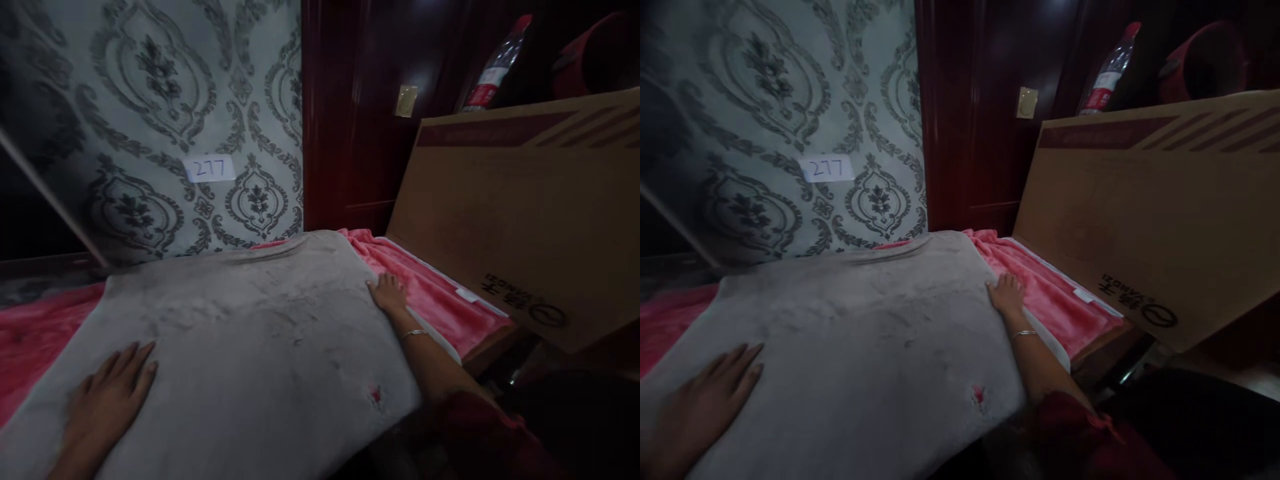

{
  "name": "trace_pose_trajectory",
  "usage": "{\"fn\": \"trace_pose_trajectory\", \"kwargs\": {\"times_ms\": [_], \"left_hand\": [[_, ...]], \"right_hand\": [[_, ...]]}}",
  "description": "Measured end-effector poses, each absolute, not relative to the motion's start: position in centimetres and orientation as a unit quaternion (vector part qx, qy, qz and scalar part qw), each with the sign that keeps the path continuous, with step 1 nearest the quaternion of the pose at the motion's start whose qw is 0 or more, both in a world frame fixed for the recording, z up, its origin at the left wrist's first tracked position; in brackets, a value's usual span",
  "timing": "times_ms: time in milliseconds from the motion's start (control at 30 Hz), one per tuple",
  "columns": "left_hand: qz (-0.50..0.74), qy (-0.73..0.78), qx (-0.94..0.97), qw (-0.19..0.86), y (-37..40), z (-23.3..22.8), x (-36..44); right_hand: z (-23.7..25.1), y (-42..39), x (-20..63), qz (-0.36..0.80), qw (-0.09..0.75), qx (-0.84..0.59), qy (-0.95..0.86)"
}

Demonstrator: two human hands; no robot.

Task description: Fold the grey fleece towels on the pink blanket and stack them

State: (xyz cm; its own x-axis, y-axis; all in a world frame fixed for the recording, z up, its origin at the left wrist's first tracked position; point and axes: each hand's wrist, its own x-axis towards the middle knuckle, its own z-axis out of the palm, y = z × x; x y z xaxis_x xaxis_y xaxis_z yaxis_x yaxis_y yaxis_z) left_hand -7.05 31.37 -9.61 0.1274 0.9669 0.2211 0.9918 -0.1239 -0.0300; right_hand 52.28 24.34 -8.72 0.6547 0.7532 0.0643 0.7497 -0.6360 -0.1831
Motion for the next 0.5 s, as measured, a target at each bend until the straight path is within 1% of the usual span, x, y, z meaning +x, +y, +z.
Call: {"fn": "trace_pose_trajectory", "kwargs": {"times_ms": [133, 300, 367, 500], "left_hand": [[-0.048, -0.665, -0.740, 0.089, 29.4, -7.3, -4.9], [-0.042, -0.677, -0.731, 0.075, 28.6, -7.0, -4.7], [-0.047, -0.674, -0.733, 0.076, 28.2, -7.1, -4.8], [-0.058, -0.669, -0.736, 0.089, 27.3, -7.1, -4.3]], "right_hand": [[-9.4, 21.2, 52.3, 0.009, 0.088, -0.908, -0.410], [-11.1, 19.7, 51.4, -0.003, 0.082, -0.892, -0.445], [-11.7, 19.3, 51.0, -0.018, 0.093, -0.885, -0.456], [-12.1, 18.3, 51.1, -0.055, 0.146, -0.874, -0.461]]}}
